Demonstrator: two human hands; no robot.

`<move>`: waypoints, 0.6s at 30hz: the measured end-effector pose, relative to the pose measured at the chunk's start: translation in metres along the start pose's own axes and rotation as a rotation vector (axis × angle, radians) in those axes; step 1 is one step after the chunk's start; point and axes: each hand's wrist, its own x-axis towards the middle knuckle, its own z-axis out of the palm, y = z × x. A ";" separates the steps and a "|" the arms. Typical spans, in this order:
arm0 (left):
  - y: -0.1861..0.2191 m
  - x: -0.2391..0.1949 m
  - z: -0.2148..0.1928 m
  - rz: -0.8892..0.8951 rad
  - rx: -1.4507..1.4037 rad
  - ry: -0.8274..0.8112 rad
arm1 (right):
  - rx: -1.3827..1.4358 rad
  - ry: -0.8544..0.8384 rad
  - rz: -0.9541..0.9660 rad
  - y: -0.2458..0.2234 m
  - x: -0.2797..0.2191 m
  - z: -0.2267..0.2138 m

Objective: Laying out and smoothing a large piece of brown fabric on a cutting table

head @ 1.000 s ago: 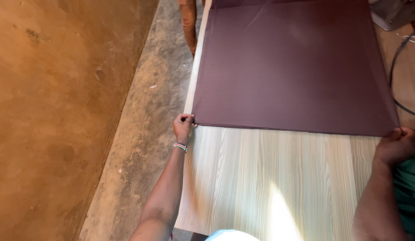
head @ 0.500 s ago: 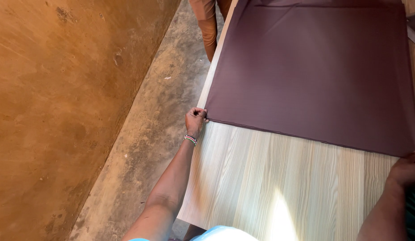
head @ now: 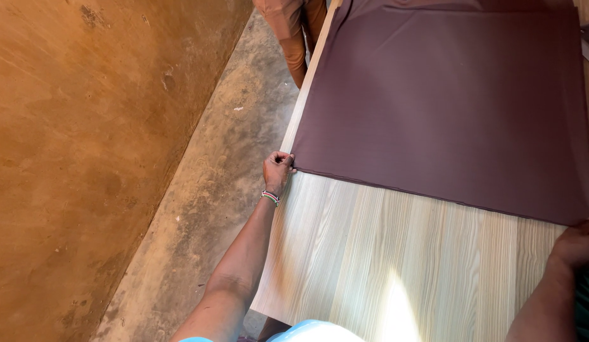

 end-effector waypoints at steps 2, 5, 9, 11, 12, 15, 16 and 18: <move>0.003 -0.002 0.001 0.005 -0.003 -0.002 | 0.031 -0.023 0.003 0.003 -0.001 0.002; 0.003 -0.002 0.000 0.010 -0.024 -0.016 | 0.110 0.005 0.064 0.038 -0.006 0.032; 0.003 -0.003 -0.001 0.006 -0.011 -0.020 | 0.043 -0.026 0.078 0.002 0.000 0.003; 0.005 -0.004 0.000 0.011 -0.003 -0.012 | 0.021 -0.011 0.044 0.001 0.002 0.003; 0.007 -0.005 0.000 0.012 -0.004 -0.012 | 0.021 -0.010 0.043 -0.005 0.004 0.000; 0.009 -0.006 0.001 -0.004 -0.005 0.002 | 0.154 -0.009 0.097 -0.018 0.009 -0.008; 0.007 -0.005 0.001 -0.004 0.005 0.001 | 0.133 -0.022 0.065 -0.021 0.009 -0.011; 0.005 -0.004 0.001 -0.004 0.014 0.000 | 0.114 -0.035 0.032 -0.023 0.010 -0.013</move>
